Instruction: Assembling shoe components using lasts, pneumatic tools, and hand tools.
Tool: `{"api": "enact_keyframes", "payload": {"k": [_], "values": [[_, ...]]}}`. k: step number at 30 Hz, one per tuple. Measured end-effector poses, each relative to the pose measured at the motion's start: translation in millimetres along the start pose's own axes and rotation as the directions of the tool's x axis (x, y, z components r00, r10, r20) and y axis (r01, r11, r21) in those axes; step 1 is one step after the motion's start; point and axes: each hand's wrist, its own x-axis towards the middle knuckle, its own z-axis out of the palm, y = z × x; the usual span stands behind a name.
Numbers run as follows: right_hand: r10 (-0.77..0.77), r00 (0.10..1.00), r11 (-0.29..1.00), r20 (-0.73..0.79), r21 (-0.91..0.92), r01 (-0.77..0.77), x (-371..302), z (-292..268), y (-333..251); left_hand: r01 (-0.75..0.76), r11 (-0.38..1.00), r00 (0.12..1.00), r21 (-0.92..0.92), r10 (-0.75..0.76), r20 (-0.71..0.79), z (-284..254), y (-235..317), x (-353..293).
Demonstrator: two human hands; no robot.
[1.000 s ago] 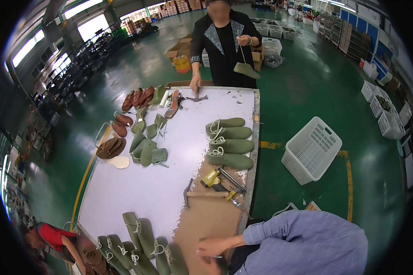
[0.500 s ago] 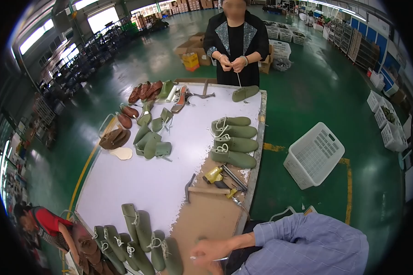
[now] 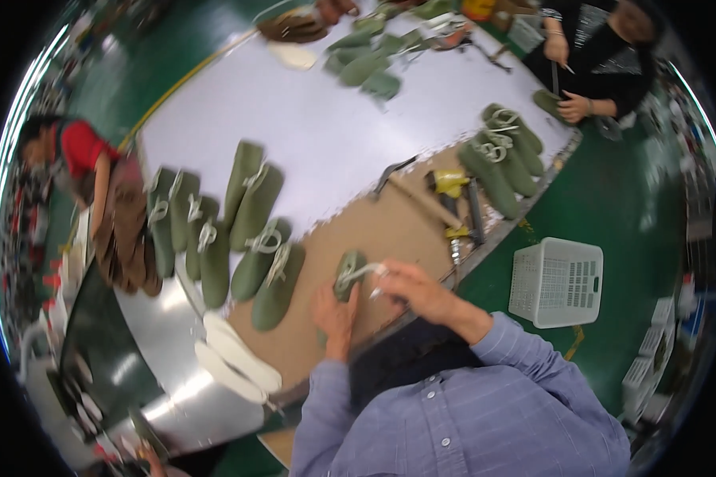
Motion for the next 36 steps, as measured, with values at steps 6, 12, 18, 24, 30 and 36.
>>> {"api": "enact_keyframes", "payload": {"k": [6, 12, 18, 24, 30, 36], "values": [[-0.059, 0.976, 0.992, -0.210, -0.121, 0.034, 56.1, -24.5, 72.9, 0.026, 0.995, 0.999, -0.097, -0.029, -0.031, -12.6, -2.2, -5.1], [-0.110, 0.971, 0.982, -0.211, -0.176, 0.073, 87.7, 0.8, 89.9, 0.000, 0.984, 1.000, -0.177, 0.004, 0.020, -17.9, -8.5, -12.2], [-0.105, 0.965, 0.979, -0.241, -0.193, 0.058, 85.3, -4.6, 115.7, 0.002, 0.989, 0.997, -0.145, 0.010, 0.078, -15.8, -7.7, -12.8], [-0.192, 0.940, 0.973, -0.281, -0.182, 0.144, 87.7, -12.7, 116.9, -0.014, 0.982, 0.999, -0.187, 0.022, 0.040, -17.0, -3.8, -7.3], [-0.206, 0.927, 0.973, -0.313, -0.163, 0.161, 81.1, -11.8, 103.2, 0.005, 0.988, 0.998, -0.154, 0.006, 0.068, -16.6, -5.6, -8.1], [0.018, 0.903, 1.000, -0.428, 0.012, -0.014, 69.9, -33.9, 94.0, -0.048, 0.990, 0.998, -0.130, 0.053, 0.036, -21.9, -20.5, -6.8]]}}
